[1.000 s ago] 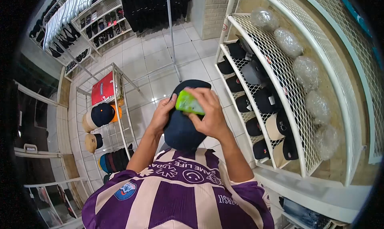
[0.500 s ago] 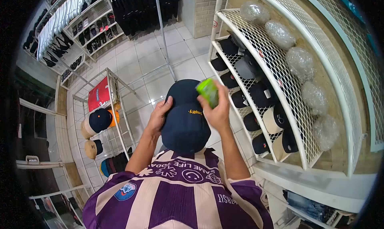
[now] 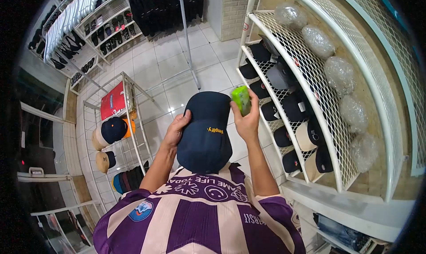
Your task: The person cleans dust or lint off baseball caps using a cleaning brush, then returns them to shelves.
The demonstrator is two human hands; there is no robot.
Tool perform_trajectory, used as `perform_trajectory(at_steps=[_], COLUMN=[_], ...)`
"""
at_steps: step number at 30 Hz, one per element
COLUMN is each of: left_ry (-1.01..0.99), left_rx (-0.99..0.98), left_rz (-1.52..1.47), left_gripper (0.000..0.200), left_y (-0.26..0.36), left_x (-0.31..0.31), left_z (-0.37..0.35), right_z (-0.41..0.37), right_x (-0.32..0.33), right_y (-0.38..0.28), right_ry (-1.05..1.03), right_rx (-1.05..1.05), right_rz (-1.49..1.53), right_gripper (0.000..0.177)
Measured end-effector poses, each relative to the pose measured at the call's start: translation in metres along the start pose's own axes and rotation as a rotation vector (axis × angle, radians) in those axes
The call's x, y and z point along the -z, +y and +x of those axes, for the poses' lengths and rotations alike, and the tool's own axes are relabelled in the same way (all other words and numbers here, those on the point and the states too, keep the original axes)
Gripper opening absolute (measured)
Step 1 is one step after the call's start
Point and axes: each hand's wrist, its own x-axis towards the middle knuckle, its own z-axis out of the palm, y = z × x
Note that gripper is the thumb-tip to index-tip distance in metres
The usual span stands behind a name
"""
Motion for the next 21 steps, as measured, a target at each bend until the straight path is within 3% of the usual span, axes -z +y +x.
perform_trajectory(at_steps=[2, 4, 6, 8, 10, 12, 14, 16, 18, 20, 21], left_ry=[-0.058, 0.092, 0.067, 0.118, 0.110, 0.156, 0.181, 0.183, 0.163, 0.143, 0.153], left_rx=[-0.020, -0.081, -0.074, -0.010, 0.003, 0.061, -0.015, 0.007, 0.042, 0.097, 0.083], left_rz=[0.019, -0.093, -0.094, -0.071, 0.011, 0.120, 0.087, -0.107, -0.044, 0.159, 0.149], left_gripper=[0.042, 0.045, 0.045, 0.047, 0.045, 0.044, 0.043, 0.043, 0.044, 0.045, 0.047], left_y=[0.003, 0.015, 0.018, 0.014, 0.006, 0.004, 0.005, 0.021, 0.016, -0.008, -0.008], left_x=[0.002, -0.016, -0.013, -0.010, -0.007, -0.013, -0.016, -0.027, -0.025, -0.017, -0.024], left_z=[0.001, -0.002, -0.003, 0.000, 0.001, 0.002, 0.008, 0.001, 0.002, 0.007, 0.006], right_z=[-0.006, -0.020, -0.025, -0.016, 0.000, 0.003, -0.006, -0.020, -0.011, 0.002, 0.003], right_x=[-0.003, -0.009, -0.008, -0.009, -0.012, -0.013, -0.012, -0.013, -0.005, -0.007, -0.007], right_y=[0.006, -0.014, -0.020, -0.013, -0.005, -0.001, -0.007, -0.023, -0.005, 0.013, 0.010], right_ry=[-0.042, -0.153, -0.278, -0.251, -0.100, -0.016, -0.152, -0.372, -0.303, -0.039, -0.051], right_rx=[0.084, 0.119, 0.164, 0.163, -0.088, -0.103, 0.137, 0.139, 0.178, -0.006, 0.004], right_rz=[-0.026, 0.086, 0.028, 0.099, 0.224, 0.195, 0.086, 0.141, 0.081, 0.084, 0.119], right_gripper=[0.058, 0.059, 0.063, 0.062, 0.062, 0.062, 0.061, 0.061, 0.063, 0.063, 0.063])
